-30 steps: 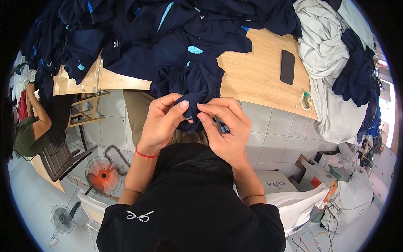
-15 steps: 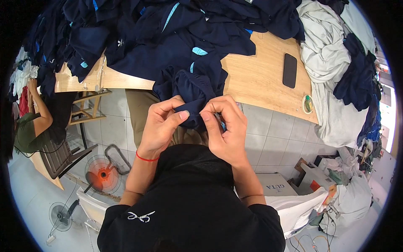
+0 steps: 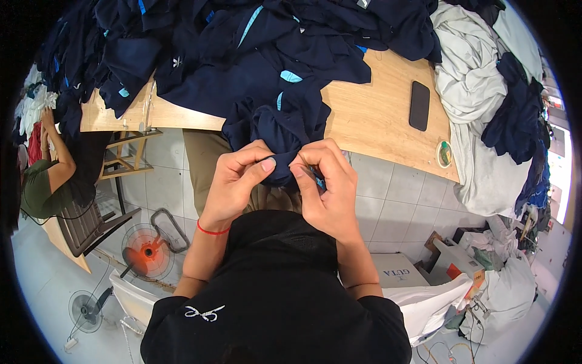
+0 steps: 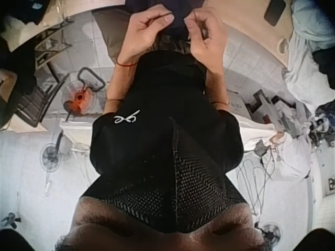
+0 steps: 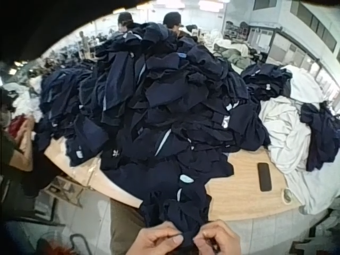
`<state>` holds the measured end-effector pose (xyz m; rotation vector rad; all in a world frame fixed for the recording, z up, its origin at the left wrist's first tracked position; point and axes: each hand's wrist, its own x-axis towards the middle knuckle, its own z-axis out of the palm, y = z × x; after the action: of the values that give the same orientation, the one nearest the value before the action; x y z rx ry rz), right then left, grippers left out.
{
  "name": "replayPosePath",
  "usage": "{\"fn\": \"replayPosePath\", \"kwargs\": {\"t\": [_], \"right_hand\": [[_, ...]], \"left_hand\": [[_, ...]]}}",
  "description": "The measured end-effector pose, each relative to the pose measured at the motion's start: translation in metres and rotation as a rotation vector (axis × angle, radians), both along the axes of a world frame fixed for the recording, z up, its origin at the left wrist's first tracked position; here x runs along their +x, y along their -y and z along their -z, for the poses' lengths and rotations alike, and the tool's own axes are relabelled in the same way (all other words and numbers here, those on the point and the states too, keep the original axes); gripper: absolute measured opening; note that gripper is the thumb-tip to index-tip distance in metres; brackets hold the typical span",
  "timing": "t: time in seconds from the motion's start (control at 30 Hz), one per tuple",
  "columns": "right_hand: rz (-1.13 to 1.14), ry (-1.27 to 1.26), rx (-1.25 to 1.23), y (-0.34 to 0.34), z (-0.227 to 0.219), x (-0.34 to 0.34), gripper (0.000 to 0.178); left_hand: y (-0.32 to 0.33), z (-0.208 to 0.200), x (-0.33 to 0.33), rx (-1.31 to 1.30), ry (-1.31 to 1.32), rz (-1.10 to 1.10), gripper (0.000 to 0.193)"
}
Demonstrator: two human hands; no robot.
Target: Trimming excess threads from navy blue garments using a pair of thread snips.
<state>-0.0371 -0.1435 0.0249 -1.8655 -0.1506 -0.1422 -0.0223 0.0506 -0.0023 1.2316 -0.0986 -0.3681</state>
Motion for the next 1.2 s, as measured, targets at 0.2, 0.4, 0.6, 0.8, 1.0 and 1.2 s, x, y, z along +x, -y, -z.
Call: {"fn": "replayPosePath", "kwargs": {"t": [0.2, 0.4, 0.6, 0.8, 1.0, 1.2], "right_hand": [[0.010, -0.163, 0.186, -0.003, -0.002, -0.004, 0.006], [0.079, -0.151, 0.238, 0.007, -0.003, -0.002, 0.005], [0.018, 0.047, -0.052, -0.006, -0.004, 0.001, 0.014], [0.026, -0.056, 0.037, -0.001, 0.003, -0.001, 0.007], [0.063, -0.204, 0.336, -0.006, 0.002, -0.007, 0.011], [0.237, 0.002, 0.476, 0.011, 0.006, 0.003, 0.012]], "left_hand": [[0.002, -0.003, -0.001, -0.054, -0.059, -0.030, 0.010], [-0.006, 0.009, -0.004, -0.029, -0.078, -0.075, 0.011], [0.000, 0.000, -0.002, -0.072, -0.048, -0.061, 0.011], [-0.001, -0.004, -0.001, -0.082, -0.104, -0.032, 0.010], [0.008, 0.005, -0.006, -0.218, -0.266, -0.104, 0.010], [0.005, 0.009, 0.000, -0.345, -0.380, -0.287, 0.016]]}}
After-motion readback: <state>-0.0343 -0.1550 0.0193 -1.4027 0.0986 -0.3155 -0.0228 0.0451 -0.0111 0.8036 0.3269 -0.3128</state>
